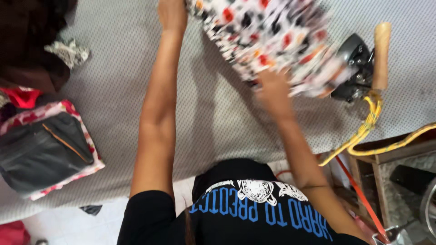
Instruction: The person irons a floral-patterned garment on a perforated ironing board, smoothing and repositioning the fabric repeatedly. The person then irons a brown garment, adjusting and folding it while continuing to press with the iron.
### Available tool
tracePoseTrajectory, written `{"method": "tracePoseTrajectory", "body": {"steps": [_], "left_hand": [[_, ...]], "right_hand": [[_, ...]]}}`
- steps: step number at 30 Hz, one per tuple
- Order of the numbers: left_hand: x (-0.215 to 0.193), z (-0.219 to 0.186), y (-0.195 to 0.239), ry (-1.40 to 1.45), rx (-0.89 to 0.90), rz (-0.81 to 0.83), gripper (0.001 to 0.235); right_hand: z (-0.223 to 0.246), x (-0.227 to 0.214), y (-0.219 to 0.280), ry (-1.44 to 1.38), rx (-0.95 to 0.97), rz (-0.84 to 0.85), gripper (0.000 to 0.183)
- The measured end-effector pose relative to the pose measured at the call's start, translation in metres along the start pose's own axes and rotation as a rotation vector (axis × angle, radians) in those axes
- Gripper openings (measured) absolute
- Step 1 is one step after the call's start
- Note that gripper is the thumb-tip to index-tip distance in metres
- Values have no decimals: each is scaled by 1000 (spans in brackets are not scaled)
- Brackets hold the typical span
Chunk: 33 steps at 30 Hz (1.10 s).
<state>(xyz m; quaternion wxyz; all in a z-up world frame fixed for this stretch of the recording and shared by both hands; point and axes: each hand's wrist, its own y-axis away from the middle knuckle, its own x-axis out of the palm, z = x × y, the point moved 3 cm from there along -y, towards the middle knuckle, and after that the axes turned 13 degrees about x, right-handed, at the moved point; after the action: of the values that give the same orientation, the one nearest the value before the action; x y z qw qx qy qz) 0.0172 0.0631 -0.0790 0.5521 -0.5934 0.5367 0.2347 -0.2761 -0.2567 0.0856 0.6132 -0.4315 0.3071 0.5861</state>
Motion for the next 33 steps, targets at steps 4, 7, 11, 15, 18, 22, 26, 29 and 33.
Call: {"method": "tracePoseTrajectory", "body": {"steps": [4,7,11,15,18,22,26,29,33], "left_hand": [[-10,37,86,-4,-31,-162,11],[-48,20,137,-5,-35,-234,38],[-96,-71,233,319,-491,93,84],[-118,-159,277,339,-569,289,73],[-129,-184,287,249,-421,175,61],[-122,-179,299,126,-349,146,49],[-125,-155,325,141,-423,229,43],[-138,-147,321,196,-449,210,43],[-160,-155,314,396,-447,96,75]], "right_hand": [[61,82,52,-125,-110,284,40],[76,93,85,-197,-348,267,63],[10,91,90,-442,320,564,48],[-103,46,35,-86,285,-29,46],[-148,51,-8,-63,288,-108,54],[-182,89,-38,134,190,-171,41],[-242,123,-71,-156,642,33,36],[-262,98,-85,-249,490,-321,37],[-239,64,-40,-188,342,-234,35]]}}
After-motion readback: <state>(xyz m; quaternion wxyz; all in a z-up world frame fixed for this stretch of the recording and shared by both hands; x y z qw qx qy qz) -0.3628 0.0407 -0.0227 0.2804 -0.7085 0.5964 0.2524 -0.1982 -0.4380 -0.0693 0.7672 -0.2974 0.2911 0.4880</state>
